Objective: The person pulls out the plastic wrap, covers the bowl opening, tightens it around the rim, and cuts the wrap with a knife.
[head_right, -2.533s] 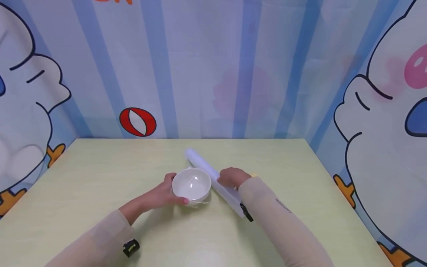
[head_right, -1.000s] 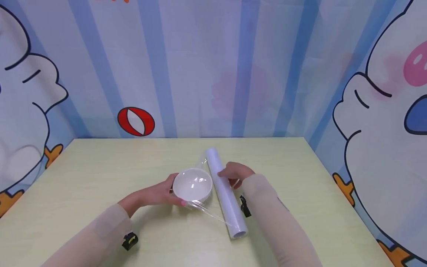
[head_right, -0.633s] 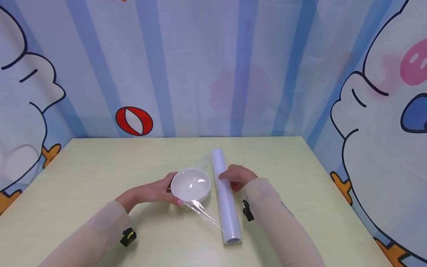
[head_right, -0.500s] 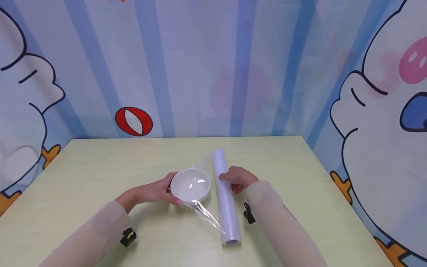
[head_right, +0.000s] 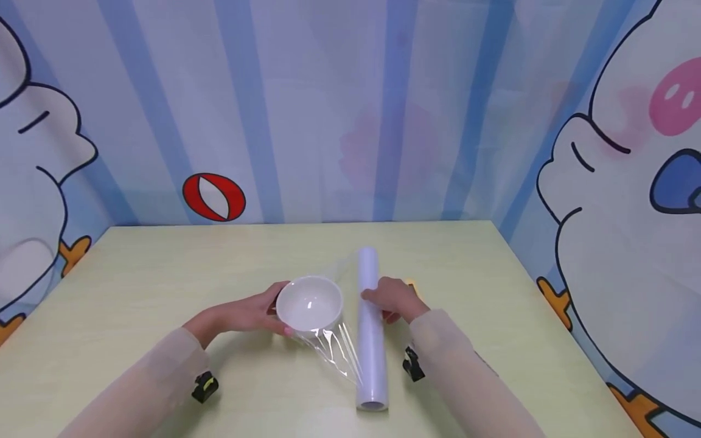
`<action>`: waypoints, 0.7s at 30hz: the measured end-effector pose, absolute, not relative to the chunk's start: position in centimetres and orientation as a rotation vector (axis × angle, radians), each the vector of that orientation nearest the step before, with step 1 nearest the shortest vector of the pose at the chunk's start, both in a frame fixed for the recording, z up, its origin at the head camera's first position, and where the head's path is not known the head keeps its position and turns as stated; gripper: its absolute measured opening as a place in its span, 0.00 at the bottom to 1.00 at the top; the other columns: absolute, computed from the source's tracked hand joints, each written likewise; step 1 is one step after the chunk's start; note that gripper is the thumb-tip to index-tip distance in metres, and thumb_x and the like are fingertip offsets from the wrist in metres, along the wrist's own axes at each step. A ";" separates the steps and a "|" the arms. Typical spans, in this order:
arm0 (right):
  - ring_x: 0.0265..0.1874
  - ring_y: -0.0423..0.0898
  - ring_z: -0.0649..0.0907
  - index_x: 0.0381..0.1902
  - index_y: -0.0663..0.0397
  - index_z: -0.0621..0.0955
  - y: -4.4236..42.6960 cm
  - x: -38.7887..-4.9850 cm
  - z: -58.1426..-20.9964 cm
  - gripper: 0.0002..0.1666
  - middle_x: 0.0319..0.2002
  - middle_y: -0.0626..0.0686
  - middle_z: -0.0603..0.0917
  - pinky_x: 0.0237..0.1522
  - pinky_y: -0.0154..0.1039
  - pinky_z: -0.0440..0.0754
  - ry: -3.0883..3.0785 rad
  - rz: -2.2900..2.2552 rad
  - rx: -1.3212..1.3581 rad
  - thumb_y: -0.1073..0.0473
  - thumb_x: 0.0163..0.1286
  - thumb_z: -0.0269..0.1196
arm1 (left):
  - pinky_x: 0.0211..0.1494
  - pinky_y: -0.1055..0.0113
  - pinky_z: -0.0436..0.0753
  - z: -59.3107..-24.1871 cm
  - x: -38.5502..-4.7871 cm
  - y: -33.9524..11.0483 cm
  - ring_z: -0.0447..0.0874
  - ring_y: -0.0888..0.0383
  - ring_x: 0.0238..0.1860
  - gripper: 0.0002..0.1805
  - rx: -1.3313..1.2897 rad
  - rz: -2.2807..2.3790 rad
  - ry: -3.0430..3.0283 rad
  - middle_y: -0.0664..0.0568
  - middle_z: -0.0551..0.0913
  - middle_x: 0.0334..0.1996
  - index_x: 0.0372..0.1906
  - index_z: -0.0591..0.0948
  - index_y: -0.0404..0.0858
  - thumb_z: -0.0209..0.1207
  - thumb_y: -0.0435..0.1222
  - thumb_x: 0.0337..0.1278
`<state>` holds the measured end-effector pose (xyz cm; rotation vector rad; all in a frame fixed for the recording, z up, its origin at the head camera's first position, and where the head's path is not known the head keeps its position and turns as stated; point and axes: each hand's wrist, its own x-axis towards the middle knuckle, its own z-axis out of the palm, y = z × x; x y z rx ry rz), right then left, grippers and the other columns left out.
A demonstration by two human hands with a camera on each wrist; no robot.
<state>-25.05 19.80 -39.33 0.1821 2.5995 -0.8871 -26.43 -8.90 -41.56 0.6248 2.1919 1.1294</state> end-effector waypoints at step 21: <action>0.32 0.50 0.80 0.54 0.65 0.65 21.2 -23.0 -41.2 0.37 0.39 0.61 0.76 0.31 0.43 0.82 2.488 -1.072 0.199 0.36 0.67 0.49 | 0.67 0.39 0.54 -40.7 -25.5 -9.1 0.47 0.48 0.71 0.58 0.552 1.061 2.201 0.51 0.50 0.71 0.72 0.40 0.48 0.66 0.52 0.42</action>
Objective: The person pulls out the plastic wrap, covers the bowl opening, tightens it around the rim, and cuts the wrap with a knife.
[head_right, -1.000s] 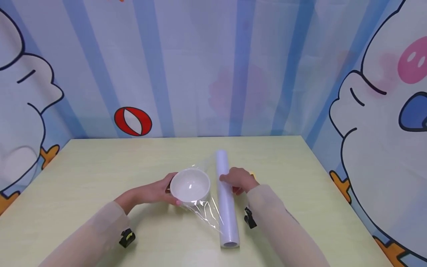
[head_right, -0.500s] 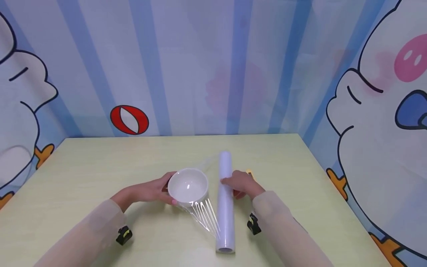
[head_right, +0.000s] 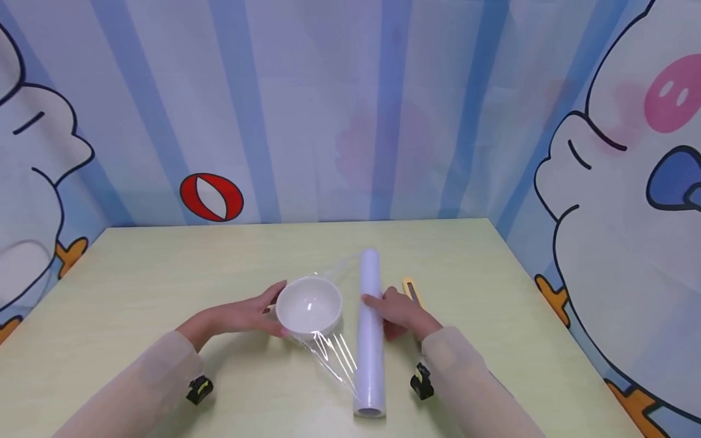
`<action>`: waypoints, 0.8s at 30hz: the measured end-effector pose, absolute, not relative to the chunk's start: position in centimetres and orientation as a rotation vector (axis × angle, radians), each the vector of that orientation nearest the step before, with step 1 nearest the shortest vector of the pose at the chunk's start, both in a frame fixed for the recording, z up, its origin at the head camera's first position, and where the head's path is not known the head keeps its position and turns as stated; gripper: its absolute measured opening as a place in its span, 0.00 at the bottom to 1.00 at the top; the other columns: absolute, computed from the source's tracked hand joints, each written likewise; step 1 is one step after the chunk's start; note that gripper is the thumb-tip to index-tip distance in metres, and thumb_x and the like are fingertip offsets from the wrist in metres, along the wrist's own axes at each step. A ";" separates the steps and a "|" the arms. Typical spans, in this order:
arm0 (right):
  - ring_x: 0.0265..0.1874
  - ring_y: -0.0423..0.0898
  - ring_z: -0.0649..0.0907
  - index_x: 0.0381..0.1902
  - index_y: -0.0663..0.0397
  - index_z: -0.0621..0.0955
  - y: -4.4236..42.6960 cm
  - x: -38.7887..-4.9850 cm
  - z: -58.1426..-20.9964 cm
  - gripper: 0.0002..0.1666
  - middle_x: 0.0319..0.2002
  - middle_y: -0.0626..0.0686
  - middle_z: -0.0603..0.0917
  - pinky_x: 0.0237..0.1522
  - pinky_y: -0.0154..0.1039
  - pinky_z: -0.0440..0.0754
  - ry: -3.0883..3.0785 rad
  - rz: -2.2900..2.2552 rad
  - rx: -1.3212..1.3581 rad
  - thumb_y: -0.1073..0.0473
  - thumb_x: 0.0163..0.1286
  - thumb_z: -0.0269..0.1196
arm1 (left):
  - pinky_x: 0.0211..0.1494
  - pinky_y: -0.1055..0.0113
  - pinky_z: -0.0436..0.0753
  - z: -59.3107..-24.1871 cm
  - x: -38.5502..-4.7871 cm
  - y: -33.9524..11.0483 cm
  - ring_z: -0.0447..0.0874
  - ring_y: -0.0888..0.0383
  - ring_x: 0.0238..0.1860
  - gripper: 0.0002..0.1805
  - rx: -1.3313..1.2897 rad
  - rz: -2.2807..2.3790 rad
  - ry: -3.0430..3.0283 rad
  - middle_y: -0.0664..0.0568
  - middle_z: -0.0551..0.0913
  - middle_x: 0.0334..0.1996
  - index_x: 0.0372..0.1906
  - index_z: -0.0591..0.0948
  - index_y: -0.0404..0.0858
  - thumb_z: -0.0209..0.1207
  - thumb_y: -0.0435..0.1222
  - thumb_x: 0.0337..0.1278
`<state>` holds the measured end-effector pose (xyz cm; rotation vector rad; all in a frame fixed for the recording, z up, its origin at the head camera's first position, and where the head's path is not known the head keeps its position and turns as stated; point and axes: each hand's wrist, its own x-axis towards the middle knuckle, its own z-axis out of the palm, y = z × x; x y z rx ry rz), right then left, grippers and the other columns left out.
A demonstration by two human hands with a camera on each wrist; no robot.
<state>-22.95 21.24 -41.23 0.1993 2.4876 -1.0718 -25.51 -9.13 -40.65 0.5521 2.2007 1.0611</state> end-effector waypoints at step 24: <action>0.33 0.50 0.80 0.49 0.66 0.69 21.2 -23.6 -39.9 0.25 0.40 0.60 0.77 0.33 0.41 0.82 2.571 -1.054 0.179 0.47 0.69 0.51 | 0.61 0.50 0.70 -41.1 -25.3 -7.9 0.64 0.51 0.60 0.54 0.715 1.167 2.283 0.49 0.63 0.61 0.69 0.51 0.43 0.71 0.46 0.38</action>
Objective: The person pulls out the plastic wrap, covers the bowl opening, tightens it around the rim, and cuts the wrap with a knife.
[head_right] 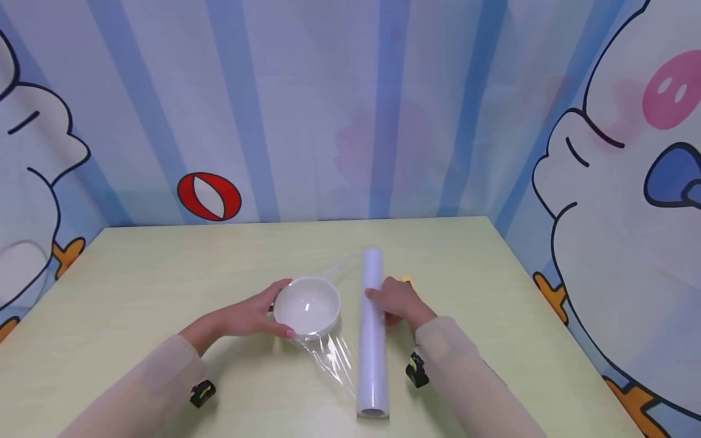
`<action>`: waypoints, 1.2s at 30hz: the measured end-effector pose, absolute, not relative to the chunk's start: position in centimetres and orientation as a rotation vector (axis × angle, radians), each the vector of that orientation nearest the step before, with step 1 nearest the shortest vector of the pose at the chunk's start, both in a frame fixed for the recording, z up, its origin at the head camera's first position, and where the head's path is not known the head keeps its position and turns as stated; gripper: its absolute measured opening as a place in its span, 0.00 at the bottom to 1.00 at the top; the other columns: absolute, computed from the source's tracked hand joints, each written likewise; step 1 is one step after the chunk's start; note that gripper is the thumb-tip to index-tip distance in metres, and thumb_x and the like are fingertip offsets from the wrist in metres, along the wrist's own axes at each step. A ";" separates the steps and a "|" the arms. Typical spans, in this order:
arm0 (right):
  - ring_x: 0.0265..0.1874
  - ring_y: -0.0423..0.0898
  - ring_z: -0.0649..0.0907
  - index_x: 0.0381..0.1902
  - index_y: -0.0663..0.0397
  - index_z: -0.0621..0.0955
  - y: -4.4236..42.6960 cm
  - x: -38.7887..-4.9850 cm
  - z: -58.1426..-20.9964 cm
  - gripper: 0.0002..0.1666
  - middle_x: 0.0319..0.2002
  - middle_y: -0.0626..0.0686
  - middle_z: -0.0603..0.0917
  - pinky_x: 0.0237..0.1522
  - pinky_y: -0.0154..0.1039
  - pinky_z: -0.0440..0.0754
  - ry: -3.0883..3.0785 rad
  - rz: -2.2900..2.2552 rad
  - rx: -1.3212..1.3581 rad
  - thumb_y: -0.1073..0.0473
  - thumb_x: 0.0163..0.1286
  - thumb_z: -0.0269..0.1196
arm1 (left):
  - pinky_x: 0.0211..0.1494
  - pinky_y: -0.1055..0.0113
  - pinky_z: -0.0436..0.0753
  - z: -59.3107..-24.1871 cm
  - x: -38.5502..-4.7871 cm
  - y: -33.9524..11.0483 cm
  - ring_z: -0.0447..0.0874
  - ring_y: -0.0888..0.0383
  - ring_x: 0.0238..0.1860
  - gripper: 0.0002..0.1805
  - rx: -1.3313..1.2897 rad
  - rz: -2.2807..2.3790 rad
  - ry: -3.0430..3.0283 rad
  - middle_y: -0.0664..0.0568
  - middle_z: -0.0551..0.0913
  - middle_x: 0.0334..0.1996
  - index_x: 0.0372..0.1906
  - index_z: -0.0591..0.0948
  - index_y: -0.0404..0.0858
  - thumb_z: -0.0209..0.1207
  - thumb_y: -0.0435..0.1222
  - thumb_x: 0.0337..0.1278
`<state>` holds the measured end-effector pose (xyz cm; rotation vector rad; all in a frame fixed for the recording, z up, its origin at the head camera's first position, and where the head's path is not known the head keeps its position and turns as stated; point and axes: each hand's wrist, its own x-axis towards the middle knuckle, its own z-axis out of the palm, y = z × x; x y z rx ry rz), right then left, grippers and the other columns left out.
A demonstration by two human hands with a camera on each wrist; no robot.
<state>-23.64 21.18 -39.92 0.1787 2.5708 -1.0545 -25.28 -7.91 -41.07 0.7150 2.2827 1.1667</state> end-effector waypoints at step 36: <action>0.28 0.47 0.75 0.47 0.62 0.69 22.0 -23.2 -39.7 0.24 0.31 0.56 0.75 0.28 0.37 0.75 2.651 -0.963 0.153 0.47 0.65 0.56 | 0.63 0.46 0.67 -41.2 -24.3 -8.3 0.62 0.50 0.62 0.56 0.650 1.138 2.325 0.48 0.62 0.63 0.69 0.49 0.42 0.70 0.50 0.38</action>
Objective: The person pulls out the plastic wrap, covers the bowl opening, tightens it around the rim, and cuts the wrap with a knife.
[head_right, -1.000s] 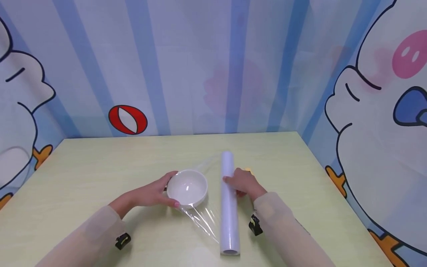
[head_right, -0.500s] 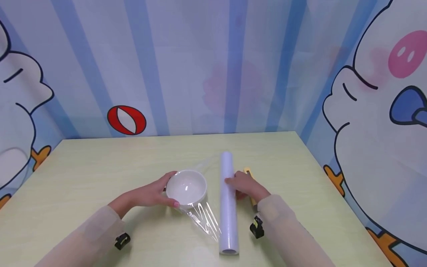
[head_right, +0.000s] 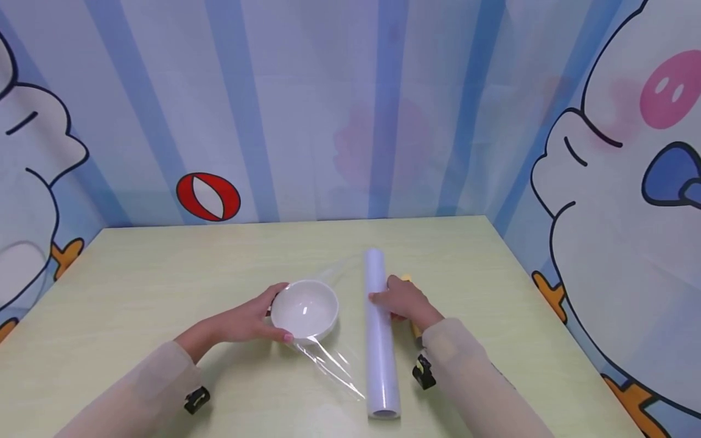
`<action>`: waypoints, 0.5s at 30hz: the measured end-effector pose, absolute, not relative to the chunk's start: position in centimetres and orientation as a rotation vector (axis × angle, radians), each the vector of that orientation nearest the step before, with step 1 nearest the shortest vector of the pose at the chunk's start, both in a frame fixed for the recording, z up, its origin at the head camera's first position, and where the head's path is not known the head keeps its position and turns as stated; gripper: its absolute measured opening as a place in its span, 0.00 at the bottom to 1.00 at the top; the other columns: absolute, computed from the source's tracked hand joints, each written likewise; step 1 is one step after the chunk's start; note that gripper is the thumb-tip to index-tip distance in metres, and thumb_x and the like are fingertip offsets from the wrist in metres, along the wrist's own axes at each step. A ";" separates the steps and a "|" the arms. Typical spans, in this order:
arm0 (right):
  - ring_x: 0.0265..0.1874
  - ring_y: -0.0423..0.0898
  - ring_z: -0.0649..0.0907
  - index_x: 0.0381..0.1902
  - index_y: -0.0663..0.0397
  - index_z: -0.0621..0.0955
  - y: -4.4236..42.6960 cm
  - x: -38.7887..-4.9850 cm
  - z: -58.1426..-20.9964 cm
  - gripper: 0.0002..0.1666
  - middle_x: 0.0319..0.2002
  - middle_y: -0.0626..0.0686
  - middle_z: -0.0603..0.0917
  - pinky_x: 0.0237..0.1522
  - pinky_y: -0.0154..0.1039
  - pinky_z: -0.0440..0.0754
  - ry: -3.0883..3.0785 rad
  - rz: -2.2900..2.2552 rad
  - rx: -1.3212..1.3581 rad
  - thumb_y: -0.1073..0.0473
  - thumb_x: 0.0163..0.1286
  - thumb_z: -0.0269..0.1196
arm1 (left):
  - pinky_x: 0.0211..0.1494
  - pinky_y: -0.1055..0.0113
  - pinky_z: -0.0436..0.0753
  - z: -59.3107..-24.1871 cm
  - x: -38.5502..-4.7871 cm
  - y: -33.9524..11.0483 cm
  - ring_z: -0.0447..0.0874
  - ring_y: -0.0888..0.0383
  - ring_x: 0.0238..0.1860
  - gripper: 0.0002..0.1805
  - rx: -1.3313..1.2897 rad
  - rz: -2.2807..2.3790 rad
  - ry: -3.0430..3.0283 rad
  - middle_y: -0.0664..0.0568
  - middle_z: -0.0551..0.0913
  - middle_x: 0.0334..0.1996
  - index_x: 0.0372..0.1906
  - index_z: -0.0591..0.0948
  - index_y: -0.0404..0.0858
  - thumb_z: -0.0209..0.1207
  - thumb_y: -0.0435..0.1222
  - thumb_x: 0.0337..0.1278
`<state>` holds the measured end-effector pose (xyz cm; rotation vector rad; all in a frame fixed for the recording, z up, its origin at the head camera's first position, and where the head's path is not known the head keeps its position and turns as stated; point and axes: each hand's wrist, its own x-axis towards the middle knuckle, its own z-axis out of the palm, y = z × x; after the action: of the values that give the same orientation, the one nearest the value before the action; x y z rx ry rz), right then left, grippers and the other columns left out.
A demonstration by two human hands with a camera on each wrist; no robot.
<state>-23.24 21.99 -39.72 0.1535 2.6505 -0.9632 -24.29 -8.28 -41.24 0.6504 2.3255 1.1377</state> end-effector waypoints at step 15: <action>0.34 0.48 0.76 0.65 0.67 0.60 22.6 -22.9 -40.1 0.33 0.41 0.59 0.75 0.33 0.38 0.77 2.518 -1.106 0.132 0.53 0.68 0.52 | 0.63 0.46 0.67 -41.3 -24.2 -8.1 0.62 0.49 0.62 0.55 0.635 1.134 2.336 0.48 0.61 0.64 0.70 0.48 0.41 0.70 0.49 0.39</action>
<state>-22.91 22.56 -40.11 0.1324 2.5183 -1.1058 -24.19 -8.14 -41.27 0.6347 2.3365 1.1339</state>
